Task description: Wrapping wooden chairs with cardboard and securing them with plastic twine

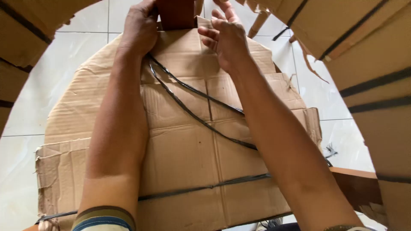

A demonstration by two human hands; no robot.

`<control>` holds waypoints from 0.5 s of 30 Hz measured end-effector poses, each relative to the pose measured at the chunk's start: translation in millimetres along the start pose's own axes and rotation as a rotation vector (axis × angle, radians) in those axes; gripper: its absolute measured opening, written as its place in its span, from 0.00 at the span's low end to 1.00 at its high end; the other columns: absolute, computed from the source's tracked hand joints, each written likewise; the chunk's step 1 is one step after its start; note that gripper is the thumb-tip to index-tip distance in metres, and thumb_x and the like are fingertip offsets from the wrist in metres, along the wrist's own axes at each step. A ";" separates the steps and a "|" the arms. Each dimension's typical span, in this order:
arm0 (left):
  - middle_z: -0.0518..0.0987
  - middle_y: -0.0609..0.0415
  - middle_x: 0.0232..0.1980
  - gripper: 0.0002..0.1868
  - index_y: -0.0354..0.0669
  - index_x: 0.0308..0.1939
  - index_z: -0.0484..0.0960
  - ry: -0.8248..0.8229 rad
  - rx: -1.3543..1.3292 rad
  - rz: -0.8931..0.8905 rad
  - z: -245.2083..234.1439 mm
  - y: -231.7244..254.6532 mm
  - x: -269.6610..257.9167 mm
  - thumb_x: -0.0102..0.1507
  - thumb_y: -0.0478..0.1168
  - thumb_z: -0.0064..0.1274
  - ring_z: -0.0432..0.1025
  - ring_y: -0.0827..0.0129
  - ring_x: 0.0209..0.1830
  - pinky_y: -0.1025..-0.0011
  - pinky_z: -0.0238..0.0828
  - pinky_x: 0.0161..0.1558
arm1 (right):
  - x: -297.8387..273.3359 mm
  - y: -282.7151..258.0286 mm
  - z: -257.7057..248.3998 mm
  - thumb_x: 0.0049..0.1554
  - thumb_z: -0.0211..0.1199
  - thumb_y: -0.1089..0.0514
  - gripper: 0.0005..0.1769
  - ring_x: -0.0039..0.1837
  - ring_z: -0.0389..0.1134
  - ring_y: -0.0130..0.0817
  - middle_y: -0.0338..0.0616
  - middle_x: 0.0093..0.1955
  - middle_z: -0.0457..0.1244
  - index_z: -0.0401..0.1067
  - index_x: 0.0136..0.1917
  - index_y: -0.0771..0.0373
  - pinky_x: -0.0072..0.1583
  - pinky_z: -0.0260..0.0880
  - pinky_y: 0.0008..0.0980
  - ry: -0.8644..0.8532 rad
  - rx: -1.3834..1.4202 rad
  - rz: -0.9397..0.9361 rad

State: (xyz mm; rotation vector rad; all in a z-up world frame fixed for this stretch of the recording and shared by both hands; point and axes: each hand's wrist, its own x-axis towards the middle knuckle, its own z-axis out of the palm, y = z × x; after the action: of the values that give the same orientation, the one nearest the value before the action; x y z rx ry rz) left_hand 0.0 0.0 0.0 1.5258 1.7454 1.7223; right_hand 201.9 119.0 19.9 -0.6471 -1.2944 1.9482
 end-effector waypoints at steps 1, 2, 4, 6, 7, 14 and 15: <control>0.84 0.55 0.54 0.27 0.43 0.60 0.82 0.005 0.004 -0.003 1.1 1.3 -0.2 0.65 0.20 0.37 0.73 0.71 0.44 0.72 0.75 0.50 | 6.3 2.9 0.8 0.58 0.49 0.69 0.36 0.47 0.70 0.35 0.58 0.80 0.48 0.53 0.79 0.58 0.43 0.73 0.26 -0.006 0.001 0.004; 0.83 0.56 0.55 0.26 0.44 0.59 0.82 -0.002 -0.024 0.004 2.2 2.6 -0.5 0.65 0.20 0.39 0.74 0.71 0.47 0.72 0.77 0.53 | 12.5 5.8 1.6 0.58 0.50 0.68 0.39 0.47 0.71 0.35 0.56 0.81 0.47 0.47 0.81 0.60 0.44 0.73 0.26 0.002 0.023 0.030; 0.83 0.56 0.57 0.24 0.44 0.58 0.82 0.001 -0.045 0.009 1.4 3.7 0.5 0.65 0.21 0.40 0.76 0.71 0.50 0.72 0.79 0.57 | 23.5 7.9 4.8 0.58 0.52 0.67 0.43 0.47 0.72 0.35 0.54 0.82 0.47 0.40 0.82 0.63 0.45 0.74 0.27 -0.001 0.044 0.062; 0.83 0.51 0.60 0.29 0.46 0.60 0.82 0.025 0.155 -0.051 1.5 2.7 -0.5 0.60 0.21 0.38 0.80 0.64 0.53 0.68 0.75 0.63 | 28.0 8.6 4.9 0.61 0.50 0.67 0.36 0.47 0.72 0.33 0.55 0.83 0.46 0.46 0.81 0.62 0.45 0.75 0.28 -0.021 0.113 0.060; 0.83 0.51 0.60 0.29 0.46 0.60 0.82 0.027 0.156 -0.051 1.4 3.5 -1.2 0.60 0.21 0.38 0.80 0.64 0.53 0.68 0.75 0.63 | 28.4 8.0 6.3 0.61 0.50 0.67 0.36 0.47 0.72 0.33 0.55 0.83 0.46 0.46 0.81 0.62 0.45 0.75 0.28 -0.023 0.113 0.060; 0.87 0.54 0.51 0.23 0.47 0.53 0.86 0.069 0.290 -0.065 1.5 3.9 0.0 0.62 0.25 0.42 0.81 0.66 0.42 0.67 0.77 0.49 | 20.8 -2.0 16.9 0.63 0.50 0.66 0.29 0.48 0.68 0.29 0.53 0.66 0.63 0.58 0.77 0.67 0.45 0.71 0.24 -0.104 0.159 0.088; 0.87 0.55 0.51 0.24 0.48 0.52 0.86 0.075 0.277 -0.076 2.0 5.2 -0.4 0.62 0.25 0.41 0.80 0.67 0.42 0.68 0.77 0.49 | 19.4 -1.0 16.4 0.63 0.53 0.64 0.28 0.46 0.65 0.26 0.49 0.63 0.65 0.62 0.76 0.66 0.44 0.68 0.22 -0.070 0.179 0.068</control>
State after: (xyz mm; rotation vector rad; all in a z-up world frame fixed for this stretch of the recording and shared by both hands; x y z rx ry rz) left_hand 4.2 -0.5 3.7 1.4930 2.1257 1.5717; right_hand 178.1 124.9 26.5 -0.5451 -1.1355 2.1304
